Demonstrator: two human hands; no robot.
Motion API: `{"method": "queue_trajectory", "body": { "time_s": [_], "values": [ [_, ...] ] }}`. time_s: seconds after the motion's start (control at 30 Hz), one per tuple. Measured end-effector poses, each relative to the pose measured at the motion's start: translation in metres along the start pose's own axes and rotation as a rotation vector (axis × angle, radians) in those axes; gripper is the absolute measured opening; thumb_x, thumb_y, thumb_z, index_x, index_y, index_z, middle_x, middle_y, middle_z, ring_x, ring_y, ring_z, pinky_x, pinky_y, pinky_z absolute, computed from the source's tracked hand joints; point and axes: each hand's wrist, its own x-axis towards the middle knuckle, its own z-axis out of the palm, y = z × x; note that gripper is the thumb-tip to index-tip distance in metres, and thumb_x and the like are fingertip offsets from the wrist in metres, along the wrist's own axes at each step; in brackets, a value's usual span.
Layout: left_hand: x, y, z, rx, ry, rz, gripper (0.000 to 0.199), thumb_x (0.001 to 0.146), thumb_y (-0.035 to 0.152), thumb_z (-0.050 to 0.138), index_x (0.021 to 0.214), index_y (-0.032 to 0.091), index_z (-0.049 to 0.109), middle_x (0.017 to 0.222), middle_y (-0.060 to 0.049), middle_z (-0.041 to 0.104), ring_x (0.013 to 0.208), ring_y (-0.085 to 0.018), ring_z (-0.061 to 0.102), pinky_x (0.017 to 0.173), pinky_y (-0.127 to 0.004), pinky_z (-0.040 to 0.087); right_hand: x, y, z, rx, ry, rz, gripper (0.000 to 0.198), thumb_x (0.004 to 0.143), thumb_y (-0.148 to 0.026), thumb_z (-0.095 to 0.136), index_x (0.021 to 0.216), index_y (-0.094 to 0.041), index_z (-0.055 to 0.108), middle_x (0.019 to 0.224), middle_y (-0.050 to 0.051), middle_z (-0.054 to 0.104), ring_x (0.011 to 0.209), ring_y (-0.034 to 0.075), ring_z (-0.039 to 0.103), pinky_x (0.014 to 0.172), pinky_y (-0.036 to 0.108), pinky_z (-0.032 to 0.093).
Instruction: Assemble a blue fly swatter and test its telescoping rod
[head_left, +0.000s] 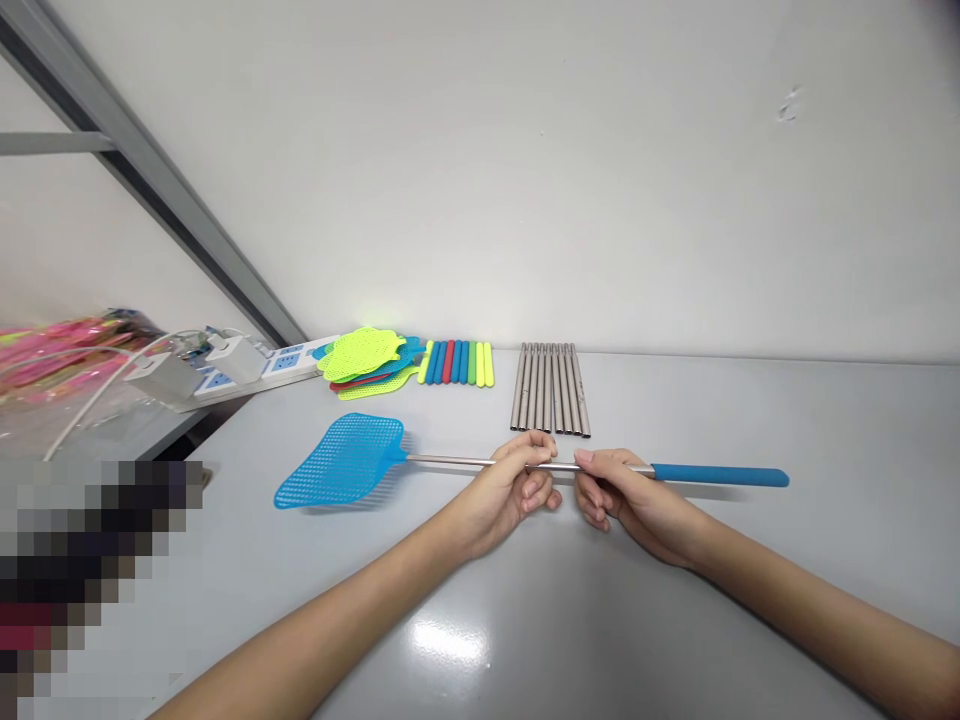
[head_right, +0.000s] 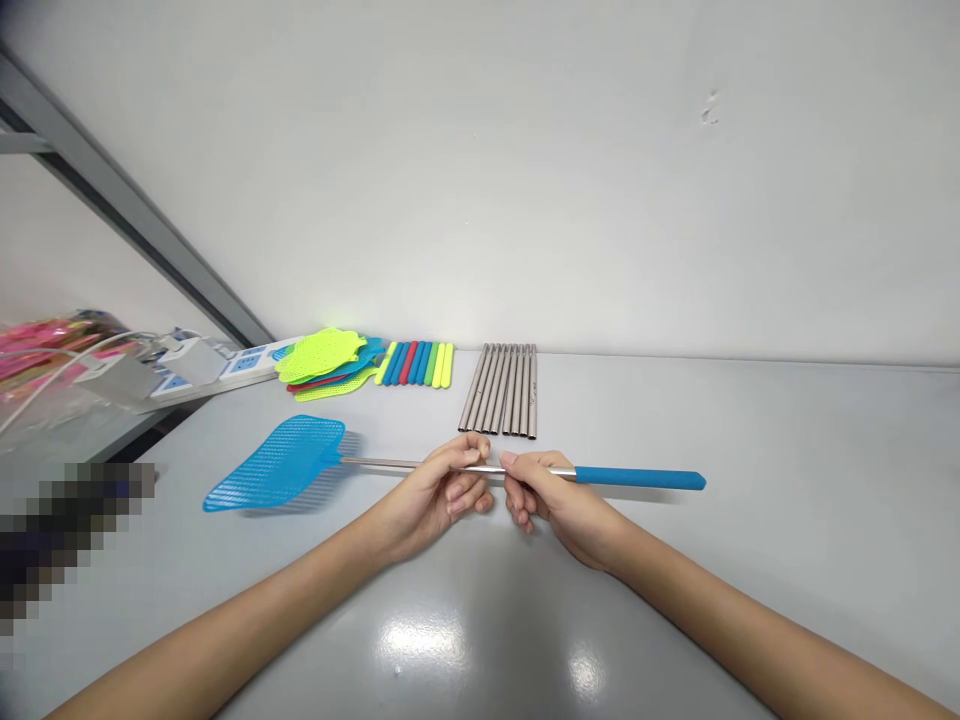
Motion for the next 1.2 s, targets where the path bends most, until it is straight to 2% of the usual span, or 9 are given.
{"method": "queue_trajectory", "body": {
  "time_s": [0.17, 0.3, 0.37, 0.43, 0.5, 0.57, 0.8, 1.03, 1.2],
  "values": [
    [0.001, -0.001, -0.002, 0.040, -0.046, 0.001, 0.023, 0.084, 0.032, 0.035, 0.077, 0.016, 0.050, 0.042, 0.007, 0.034, 0.040, -0.007, 0.030, 0.059, -0.026, 0.039, 0.000, -0.001, -0.006, 0.202, -0.007, -0.005, 0.044, 0.084, -0.038, 0.041, 0.045, -0.016, 0.042, 0.044, -0.002, 0.037, 0.046, 0.010, 0.037, 0.048, 0.024, 0.029],
    [-0.006, -0.004, 0.003, 0.448, -0.054, 0.060, 0.028, 0.085, 0.033, 0.032, 0.070, 0.016, 0.047, 0.042, 0.005, 0.038, 0.042, -0.009, 0.037, 0.055, -0.026, 0.038, 0.001, -0.001, -0.008, 0.348, 0.009, -0.024, 0.043, 0.084, -0.036, 0.040, 0.046, -0.016, 0.042, 0.048, -0.003, 0.033, 0.047, 0.010, 0.035, 0.048, 0.024, 0.029],
    [-0.014, -0.005, 0.008, 0.860, 0.001, 0.245, 0.023, 0.084, 0.031, 0.036, 0.070, 0.016, 0.048, 0.054, 0.001, 0.047, 0.053, -0.011, 0.045, 0.057, -0.025, 0.038, 0.001, -0.001, -0.009, 0.388, 0.026, -0.022, 0.042, 0.083, -0.036, 0.041, 0.046, -0.016, 0.042, 0.049, -0.003, 0.032, 0.048, 0.010, 0.035, 0.048, 0.024, 0.029],
    [-0.020, -0.004, 0.013, 1.247, -0.071, 0.581, 0.011, 0.081, 0.022, 0.042, 0.078, 0.016, 0.052, 0.074, -0.004, 0.055, 0.073, -0.015, 0.050, 0.070, -0.028, 0.039, 0.001, -0.001, -0.009, 0.388, 0.018, -0.002, 0.042, 0.083, -0.037, 0.041, 0.047, -0.016, 0.043, 0.049, -0.003, 0.034, 0.049, 0.011, 0.036, 0.050, 0.024, 0.030],
    [-0.023, -0.002, 0.016, 1.460, -0.141, 0.841, 0.018, 0.078, 0.012, 0.043, 0.094, 0.016, 0.051, 0.094, -0.007, 0.055, 0.091, -0.016, 0.048, 0.081, -0.030, 0.037, 0.000, 0.000, -0.009, 0.351, -0.004, 0.010, 0.043, 0.083, -0.040, 0.039, 0.047, -0.016, 0.043, 0.048, -0.002, 0.037, 0.049, 0.011, 0.037, 0.052, 0.025, 0.030],
    [-0.023, 0.000, 0.016, 1.586, -0.116, 0.982, 0.029, 0.077, 0.008, 0.044, 0.106, 0.014, 0.047, 0.105, -0.009, 0.052, 0.101, -0.017, 0.044, 0.087, -0.032, 0.035, 0.000, 0.001, -0.009, 0.296, -0.022, -0.009, 0.045, 0.083, -0.043, 0.039, 0.047, -0.016, 0.044, 0.046, -0.001, 0.039, 0.049, 0.012, 0.038, 0.053, 0.026, 0.031],
    [-0.015, -0.001, 0.006, 1.754, 0.066, 0.952, 0.029, 0.082, 0.010, 0.044, 0.110, 0.016, 0.045, 0.100, -0.005, 0.055, 0.092, -0.013, 0.049, 0.079, -0.028, 0.034, -0.002, 0.005, -0.005, 0.072, -0.108, -0.104, 0.048, 0.083, -0.048, 0.038, 0.049, -0.016, 0.046, 0.047, -0.002, 0.037, 0.048, 0.011, 0.038, 0.049, 0.025, 0.027],
    [-0.014, -0.002, 0.008, 1.926, 0.180, 1.001, 0.016, 0.086, 0.017, 0.039, 0.089, 0.017, 0.054, 0.072, 0.000, 0.058, 0.062, -0.011, 0.047, 0.058, -0.026, 0.028, -0.004, 0.007, -0.004, -0.139, -0.138, -0.159, 0.044, 0.086, -0.041, 0.037, 0.052, -0.015, 0.048, 0.048, -0.001, 0.040, 0.051, 0.012, 0.038, 0.051, 0.026, 0.028],
    [-0.013, -0.003, 0.005, 2.086, 0.208, 1.035, 0.027, 0.087, 0.023, 0.035, 0.067, 0.017, 0.052, 0.053, 0.002, 0.047, 0.050, -0.011, 0.039, 0.050, -0.026, 0.023, -0.004, 0.008, -0.005, -0.166, -0.161, -0.115, 0.042, 0.087, -0.037, 0.033, 0.049, -0.018, 0.032, 0.048, -0.003, 0.034, 0.049, 0.011, 0.035, 0.052, 0.027, 0.027]
  ]
}}
